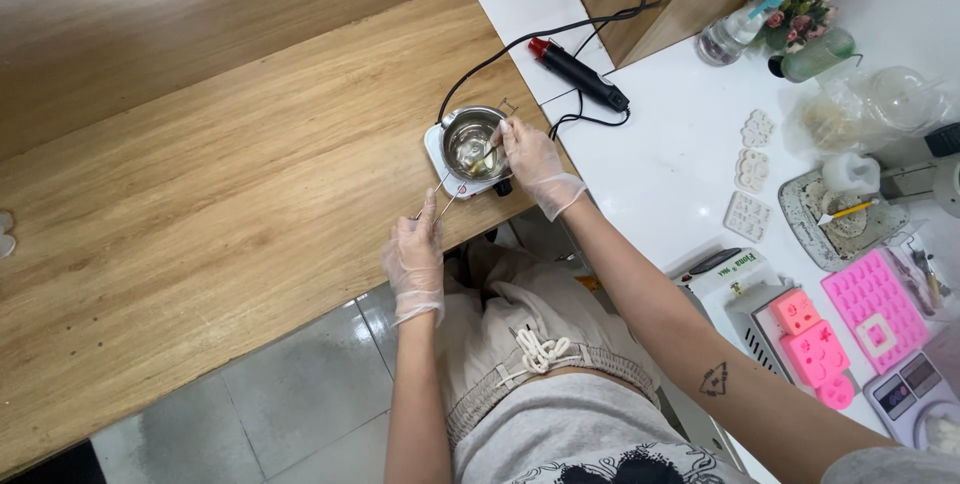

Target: Melting wax in a small pot using a heat gun and stirring it with a wooden stick.

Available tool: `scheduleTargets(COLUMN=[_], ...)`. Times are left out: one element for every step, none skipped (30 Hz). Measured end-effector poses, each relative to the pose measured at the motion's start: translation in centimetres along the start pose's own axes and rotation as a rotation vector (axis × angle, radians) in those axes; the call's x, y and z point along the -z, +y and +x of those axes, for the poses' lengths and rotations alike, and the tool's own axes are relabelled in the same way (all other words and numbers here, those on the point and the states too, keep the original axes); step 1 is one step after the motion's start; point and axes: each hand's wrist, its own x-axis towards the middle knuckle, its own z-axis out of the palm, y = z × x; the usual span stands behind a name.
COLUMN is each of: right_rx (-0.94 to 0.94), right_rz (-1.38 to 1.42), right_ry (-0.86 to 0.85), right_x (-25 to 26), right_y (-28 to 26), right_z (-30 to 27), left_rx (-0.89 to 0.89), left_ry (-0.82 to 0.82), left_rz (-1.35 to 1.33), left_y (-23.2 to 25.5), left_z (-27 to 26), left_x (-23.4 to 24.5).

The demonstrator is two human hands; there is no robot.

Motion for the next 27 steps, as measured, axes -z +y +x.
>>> scheduleTargets(right_rx=[0.042,0.084,0.085,0.098,0.111,0.111,0.055,0.001,0.004,0.015,0.028,0.026,-0.024,-0.074,-0.077,-0.058,-0.038,-0.040,-0.068,-0.097,-0.100,-0.088,-0.076,-0.080,-0.051,-0.021,-0.024], right_rz=[-0.139,-0.276,-0.275,-0.227,-0.179,-0.180,-0.080,0.021,0.022,-0.105,-0.231,-0.230,-0.095,0.038,0.037,0.037,0.037,0.037,-0.095,-0.229,-0.230,-0.101,0.029,0.028,0.040,0.052,0.052], right_ry=[0.056,0.111,0.109,0.119,0.128,0.129,0.062,-0.010,-0.014,0.036,0.086,0.085,0.091,0.100,0.102,0.048,-0.007,-0.012,0.031,0.075,0.071,0.070,0.070,0.071,-0.007,-0.088,-0.089], right_x=[0.5,0.8,0.7,0.7,0.6,0.7,0.7,0.6,0.6,0.5,0.5,0.4,0.2,0.2,0.5,0.7,0.8,0.8,0.7,0.7,0.4,0.3,0.1,0.0,-0.2,-0.5,0.0], right_y=[0.0,0.0,0.1,0.2,0.4,0.0,-0.4,-0.9,0.1,1.1,2.2,1.8,1.4,1.0,0.4,-0.3,-1.0,-0.2,0.7,1.6,1.3,1.0,0.6,0.6,0.6,0.5,0.4], right_z=[0.2,0.2,0.4,0.5,0.6,0.2,-0.1,-0.5,0.2,0.9,1.6,1.6,1.7,1.8,1.4,1.0,0.6,1.2,1.8,2.3,2.3,2.5,2.7,2.5,2.4,2.3,2.1], left_rx=[0.002,0.005,0.006,-0.006,-0.019,-0.019,-0.027,-0.030,-0.026,-0.030,-0.034,-0.034,-0.037,-0.043,-0.045,-0.047,-0.049,-0.044,-0.058,-0.074,-0.071,-0.086,-0.100,-0.102,-0.103,-0.101,-0.101], left_ry=[-0.007,-0.014,-0.013,-0.013,-0.013,-0.013,-0.003,0.009,0.010,-0.013,-0.036,-0.037,-0.035,-0.033,-0.035,-0.039,-0.043,-0.046,-0.038,-0.032,-0.036,-0.028,-0.019,-0.023,-0.026,-0.029,-0.033], left_rz=[-0.002,-0.003,-0.001,0.023,0.046,0.046,0.050,0.057,0.059,0.023,-0.013,-0.013,0.001,0.011,0.010,0.006,0.002,0.003,0.001,-0.002,-0.002,0.003,0.008,0.007,0.010,0.013,0.014], left_y=[0.0,0.0,0.0,0.1,0.2,0.1,0.1,-0.1,-0.1,-0.2,-0.3,-0.4,-0.4,-0.3,-0.3,-0.4,-0.6,-0.6,-0.6,-0.6,-0.7,-0.8,-0.9,-0.9,-1.0,-1.1,-1.0], left_z=[-0.1,-0.3,-0.3,-0.2,-0.1,0.0,0.1,0.1,0.2,0.2,0.3,0.2,0.3,0.4,0.4,0.4,0.3,0.5,0.6,0.7,0.5,0.6,0.8,0.8,0.9,0.9,1.0], left_x=[-0.1,-0.1,0.0,0.1,0.1,0.0,-0.2,-0.2,0.0,0.2,0.3,0.3,0.3,0.3,0.2,0.3,0.3,0.5,0.7,0.9,1.0,1.0,1.0,1.0,0.9,0.9,0.8])
